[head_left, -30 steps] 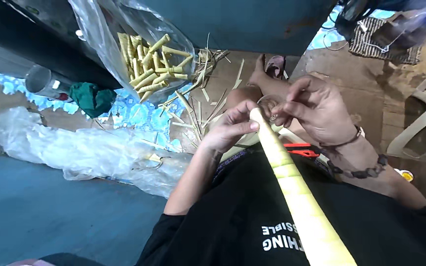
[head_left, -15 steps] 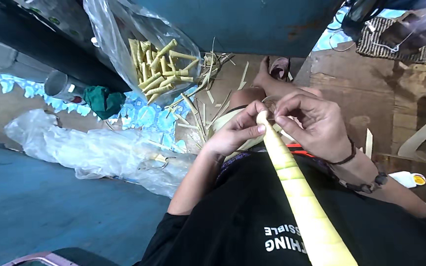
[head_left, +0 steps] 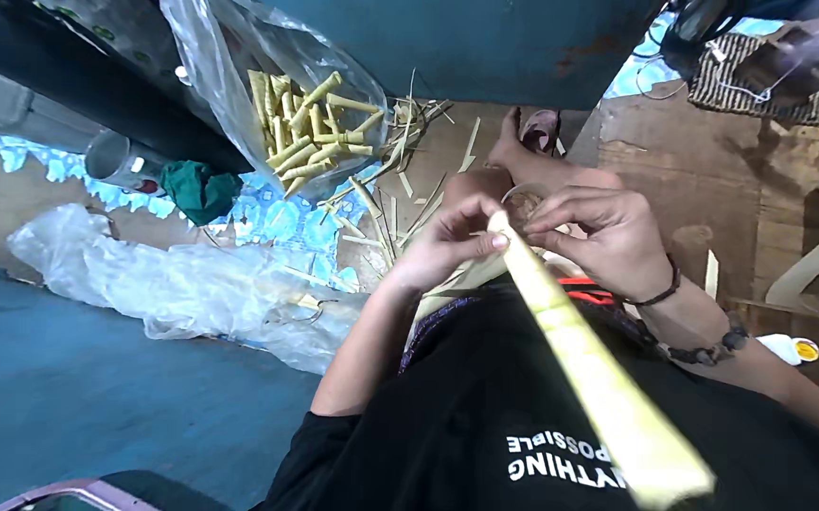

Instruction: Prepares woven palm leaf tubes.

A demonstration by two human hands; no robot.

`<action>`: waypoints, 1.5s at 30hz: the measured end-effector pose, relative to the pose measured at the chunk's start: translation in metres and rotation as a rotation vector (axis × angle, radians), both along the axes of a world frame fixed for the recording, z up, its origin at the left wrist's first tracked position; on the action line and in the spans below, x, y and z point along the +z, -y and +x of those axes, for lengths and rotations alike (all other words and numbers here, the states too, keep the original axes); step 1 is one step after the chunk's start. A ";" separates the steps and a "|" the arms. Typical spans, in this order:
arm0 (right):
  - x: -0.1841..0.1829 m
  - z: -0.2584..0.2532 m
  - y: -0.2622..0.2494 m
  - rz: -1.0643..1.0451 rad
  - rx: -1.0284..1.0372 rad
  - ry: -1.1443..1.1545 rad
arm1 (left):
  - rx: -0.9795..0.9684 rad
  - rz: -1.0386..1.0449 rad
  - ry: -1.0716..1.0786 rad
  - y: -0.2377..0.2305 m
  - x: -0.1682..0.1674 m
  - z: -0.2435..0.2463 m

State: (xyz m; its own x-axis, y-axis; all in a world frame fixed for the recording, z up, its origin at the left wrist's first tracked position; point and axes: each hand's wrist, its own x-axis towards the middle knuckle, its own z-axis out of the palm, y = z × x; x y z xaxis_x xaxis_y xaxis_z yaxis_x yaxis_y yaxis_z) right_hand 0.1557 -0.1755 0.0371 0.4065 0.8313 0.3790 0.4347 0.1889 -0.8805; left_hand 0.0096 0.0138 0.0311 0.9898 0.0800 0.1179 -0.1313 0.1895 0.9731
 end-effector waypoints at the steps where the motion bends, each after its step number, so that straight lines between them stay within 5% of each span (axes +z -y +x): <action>1: -0.013 0.006 0.005 -0.105 0.008 0.061 | 0.081 0.075 0.003 -0.010 0.000 -0.001; 5: -0.075 0.017 0.030 -0.924 0.263 0.169 | 0.393 0.297 -0.059 -0.051 0.004 -0.011; 7: -0.089 0.016 0.028 -1.157 0.386 0.280 | 0.530 0.309 -0.125 -0.060 0.004 -0.014; 15: -0.065 0.022 0.036 -0.957 0.324 0.183 | 0.929 -0.093 -0.117 -0.036 -0.002 -0.001; 21: -0.041 0.003 0.024 -0.476 -0.059 0.275 | 0.571 -0.096 -0.242 0.009 0.006 -0.004; 27: -0.013 -0.014 -0.004 -0.213 -0.284 0.429 | 0.473 -0.186 -0.207 0.031 0.008 0.007; 35: -0.016 -0.011 -0.007 -0.389 -0.228 0.331 | 0.224 -0.243 -0.242 0.037 -0.008 0.007; 38: -0.033 0.001 0.015 -0.382 -0.102 0.203 | 0.401 -0.104 -0.253 0.004 -0.005 0.000; 42: -0.055 0.013 0.047 -0.708 0.253 0.099 | 0.515 -0.070 -0.186 -0.088 -0.001 -0.026; 45: -0.079 0.016 0.056 -0.903 0.344 0.128 | 1.080 -0.183 -0.149 -0.166 -0.025 -0.041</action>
State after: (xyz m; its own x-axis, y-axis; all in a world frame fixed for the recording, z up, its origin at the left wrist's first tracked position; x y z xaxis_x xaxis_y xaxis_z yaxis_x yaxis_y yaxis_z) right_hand 0.1721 -0.2314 -0.0415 0.0869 0.8962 -0.4351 0.5846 -0.3995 -0.7061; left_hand -0.0316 0.1798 0.0058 0.3915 0.9148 -0.0991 -0.1981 0.1890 0.9618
